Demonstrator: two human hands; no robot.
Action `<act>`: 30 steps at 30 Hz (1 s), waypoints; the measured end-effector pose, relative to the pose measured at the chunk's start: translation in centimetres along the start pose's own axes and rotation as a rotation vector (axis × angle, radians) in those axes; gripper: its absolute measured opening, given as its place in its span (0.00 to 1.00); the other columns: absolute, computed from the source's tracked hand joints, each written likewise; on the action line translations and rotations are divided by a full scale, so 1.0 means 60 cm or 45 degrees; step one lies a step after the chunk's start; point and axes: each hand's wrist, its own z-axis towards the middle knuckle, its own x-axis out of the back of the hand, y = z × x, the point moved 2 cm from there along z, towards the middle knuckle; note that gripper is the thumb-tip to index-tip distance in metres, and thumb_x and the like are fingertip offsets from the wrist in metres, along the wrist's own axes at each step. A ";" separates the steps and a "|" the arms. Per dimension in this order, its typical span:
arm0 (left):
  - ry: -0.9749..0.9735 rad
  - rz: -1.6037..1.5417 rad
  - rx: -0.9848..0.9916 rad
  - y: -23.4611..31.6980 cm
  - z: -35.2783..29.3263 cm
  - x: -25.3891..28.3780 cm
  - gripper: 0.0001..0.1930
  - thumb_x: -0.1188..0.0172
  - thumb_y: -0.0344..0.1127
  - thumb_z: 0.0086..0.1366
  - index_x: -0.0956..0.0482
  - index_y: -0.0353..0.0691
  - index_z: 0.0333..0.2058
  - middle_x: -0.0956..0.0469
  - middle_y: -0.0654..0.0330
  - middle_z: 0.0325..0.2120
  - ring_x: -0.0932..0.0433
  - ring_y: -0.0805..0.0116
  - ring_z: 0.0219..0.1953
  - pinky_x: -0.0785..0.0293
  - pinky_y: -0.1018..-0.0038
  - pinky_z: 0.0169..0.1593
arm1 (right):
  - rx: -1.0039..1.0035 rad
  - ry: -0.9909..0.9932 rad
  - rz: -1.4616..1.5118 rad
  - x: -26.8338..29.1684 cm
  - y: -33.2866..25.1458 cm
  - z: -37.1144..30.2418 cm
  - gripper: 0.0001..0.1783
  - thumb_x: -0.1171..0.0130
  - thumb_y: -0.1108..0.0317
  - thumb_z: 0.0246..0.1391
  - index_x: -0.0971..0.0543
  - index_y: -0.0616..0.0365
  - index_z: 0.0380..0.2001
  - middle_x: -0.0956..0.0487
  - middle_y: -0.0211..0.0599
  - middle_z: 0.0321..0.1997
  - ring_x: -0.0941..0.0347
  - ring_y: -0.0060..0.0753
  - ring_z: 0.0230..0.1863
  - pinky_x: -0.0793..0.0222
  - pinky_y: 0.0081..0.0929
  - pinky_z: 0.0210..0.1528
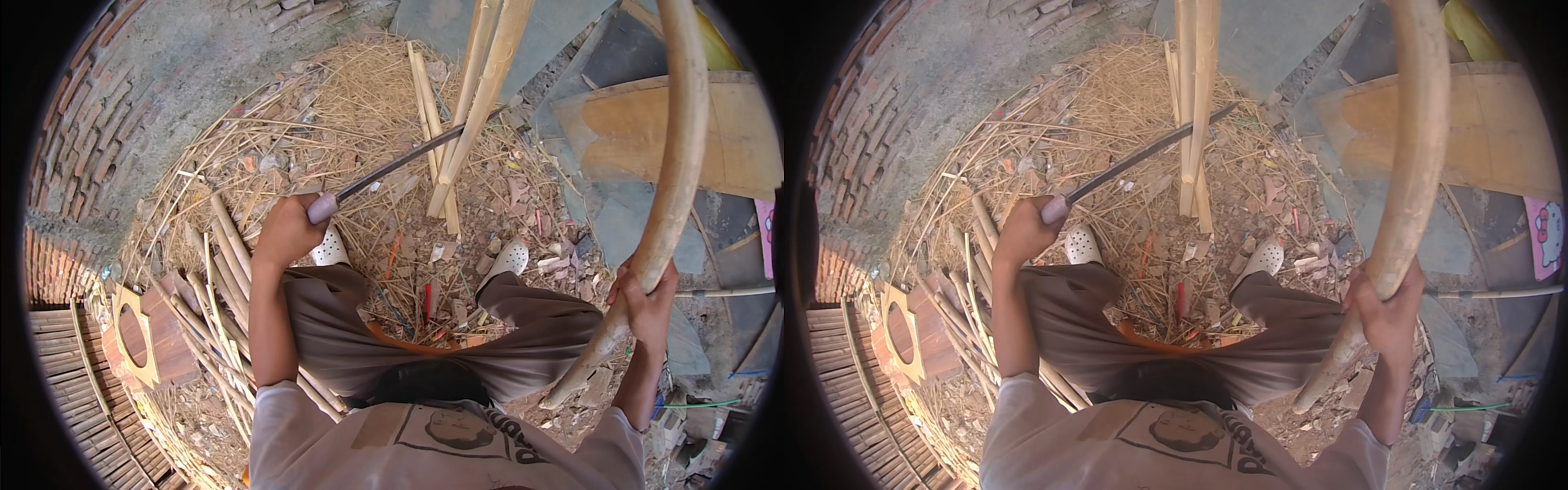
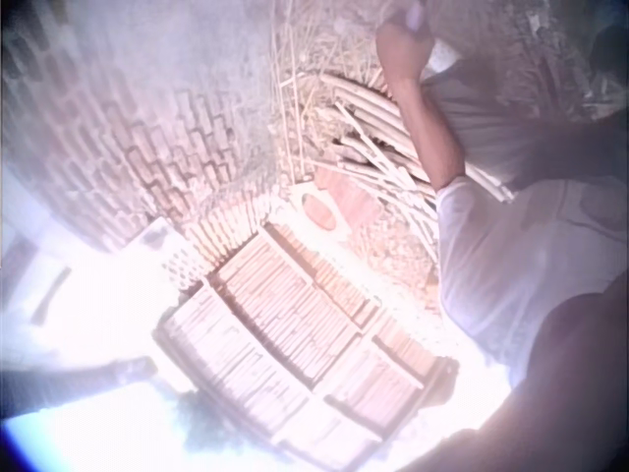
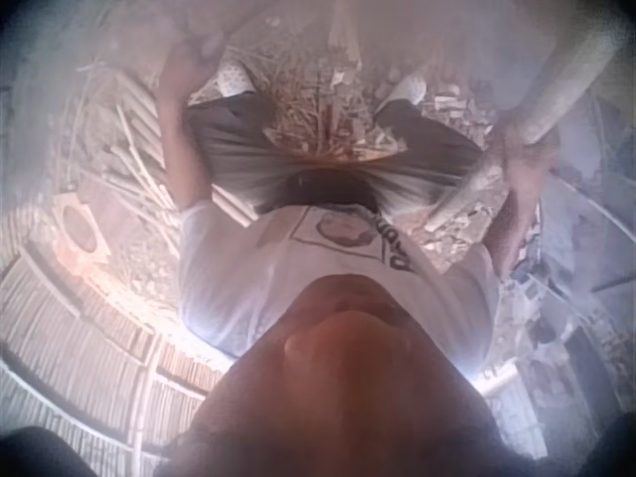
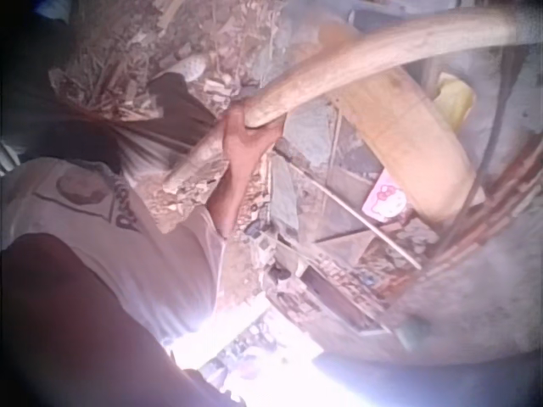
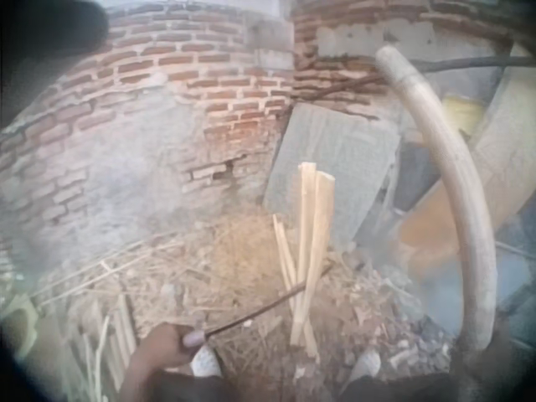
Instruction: The person sits on the ground and uses a machete to split long bamboo poles into smaller strips. They repeatedly strike the bamboo with a wooden mallet to drive the blade through the material, then separate the resulting pieces and set them aside.
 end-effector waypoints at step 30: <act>-0.034 0.125 -0.025 -0.001 -0.023 -0.076 0.17 0.43 0.45 0.66 0.19 0.35 0.30 0.22 0.39 0.24 0.22 0.37 0.32 0.28 0.51 0.37 | -0.079 -0.186 0.151 0.008 0.015 -0.033 0.16 0.43 0.79 0.49 0.30 0.69 0.43 0.25 0.35 0.22 0.28 0.26 0.16 0.30 0.25 0.17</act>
